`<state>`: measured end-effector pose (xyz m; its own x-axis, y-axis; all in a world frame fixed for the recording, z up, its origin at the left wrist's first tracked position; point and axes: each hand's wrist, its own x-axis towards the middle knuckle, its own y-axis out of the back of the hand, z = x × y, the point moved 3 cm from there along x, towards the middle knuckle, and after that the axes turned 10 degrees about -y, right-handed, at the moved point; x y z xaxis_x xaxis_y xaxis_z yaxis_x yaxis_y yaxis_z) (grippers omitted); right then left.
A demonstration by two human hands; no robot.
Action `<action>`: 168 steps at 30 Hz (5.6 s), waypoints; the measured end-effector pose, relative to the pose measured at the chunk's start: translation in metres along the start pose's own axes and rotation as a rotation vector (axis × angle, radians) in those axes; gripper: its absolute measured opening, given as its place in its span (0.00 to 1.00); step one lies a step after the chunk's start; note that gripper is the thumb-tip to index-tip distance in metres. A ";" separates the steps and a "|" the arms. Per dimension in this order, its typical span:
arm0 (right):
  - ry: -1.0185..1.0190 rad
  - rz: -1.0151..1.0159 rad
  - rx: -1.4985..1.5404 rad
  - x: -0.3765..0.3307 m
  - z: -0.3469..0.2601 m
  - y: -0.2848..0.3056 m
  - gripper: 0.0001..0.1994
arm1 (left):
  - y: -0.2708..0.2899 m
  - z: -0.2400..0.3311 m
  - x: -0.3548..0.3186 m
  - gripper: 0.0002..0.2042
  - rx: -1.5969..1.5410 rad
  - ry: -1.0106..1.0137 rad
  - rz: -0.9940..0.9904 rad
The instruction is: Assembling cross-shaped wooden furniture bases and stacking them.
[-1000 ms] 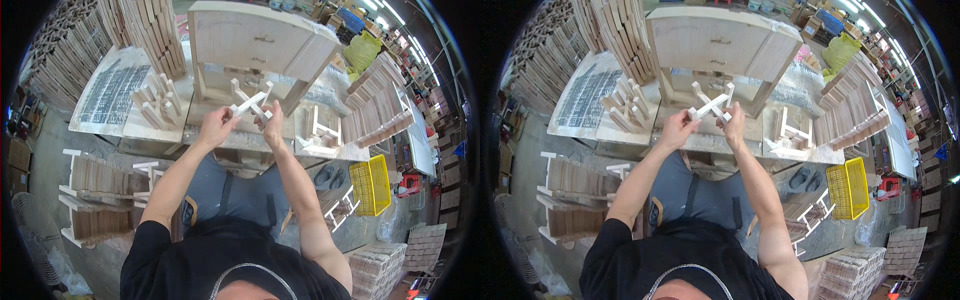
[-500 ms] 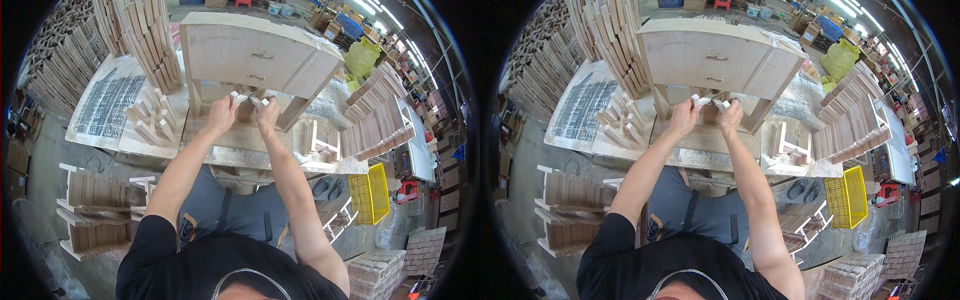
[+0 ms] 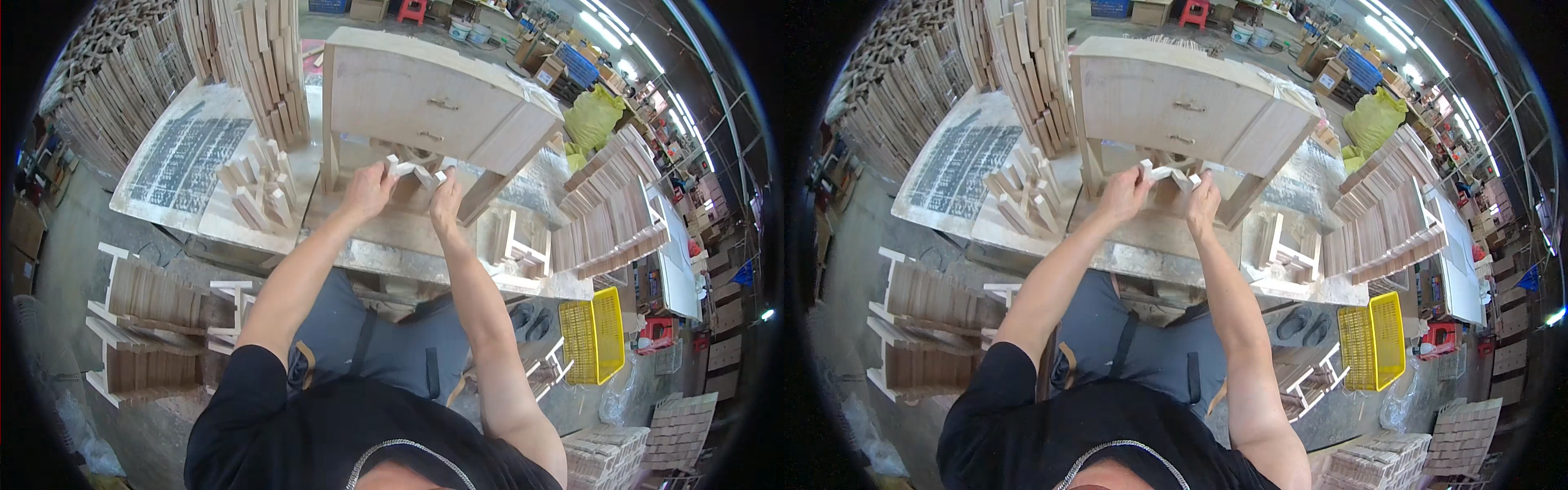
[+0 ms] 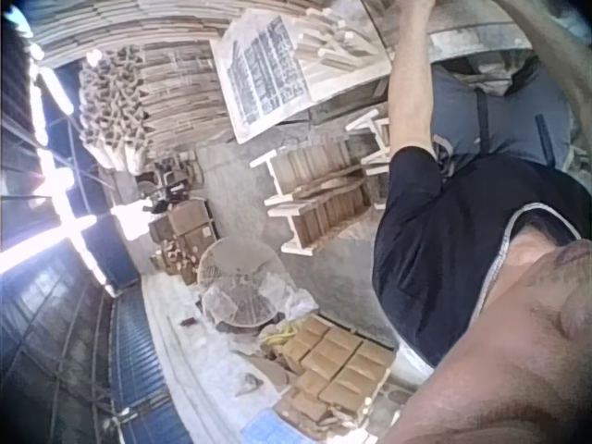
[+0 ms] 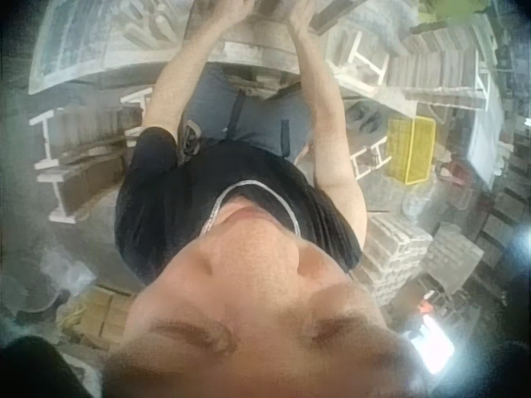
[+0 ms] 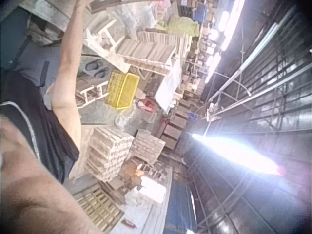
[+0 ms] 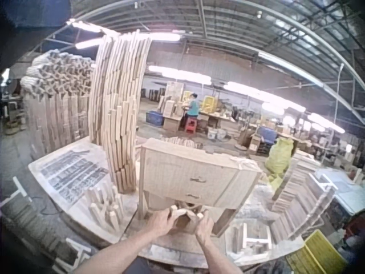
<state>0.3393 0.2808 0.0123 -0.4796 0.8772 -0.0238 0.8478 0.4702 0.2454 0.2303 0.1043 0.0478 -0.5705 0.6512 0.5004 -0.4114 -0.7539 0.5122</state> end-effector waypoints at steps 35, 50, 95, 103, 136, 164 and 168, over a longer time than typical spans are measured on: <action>0.568 -0.758 -0.521 -0.094 -0.154 -0.219 0.14 | 0.186 -0.104 -0.166 0.35 0.344 0.343 0.354; 0.635 -0.685 -0.529 -0.093 -0.153 -0.227 0.19 | 0.194 -0.097 -0.174 0.42 0.200 0.301 0.294; 0.141 -0.683 -1.143 0.055 0.045 0.316 0.09 | 0.244 -0.031 -0.486 0.20 0.503 0.854 0.239; 0.388 -0.085 -1.031 -0.061 -0.015 0.332 0.13 | 0.210 -0.061 -0.512 0.23 0.812 1.014 -0.221; 0.039 -0.861 -0.360 -0.242 0.013 0.089 0.17 | 0.079 0.107 -0.214 0.13 -0.448 0.232 -0.481; -0.145 -0.841 0.143 -0.224 0.023 0.058 0.11 | 0.047 0.048 -0.193 0.15 -0.744 0.432 -0.420; -0.296 -0.836 0.292 -0.201 0.028 0.061 0.20 | 0.061 0.067 -0.185 0.16 -1.108 0.319 -0.196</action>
<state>0.4937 0.1362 0.0054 -0.9166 0.2134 -0.3383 0.2961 0.9305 -0.2154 0.3583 -0.0563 0.0331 -0.5163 0.8323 0.2017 -0.8171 -0.4083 -0.4069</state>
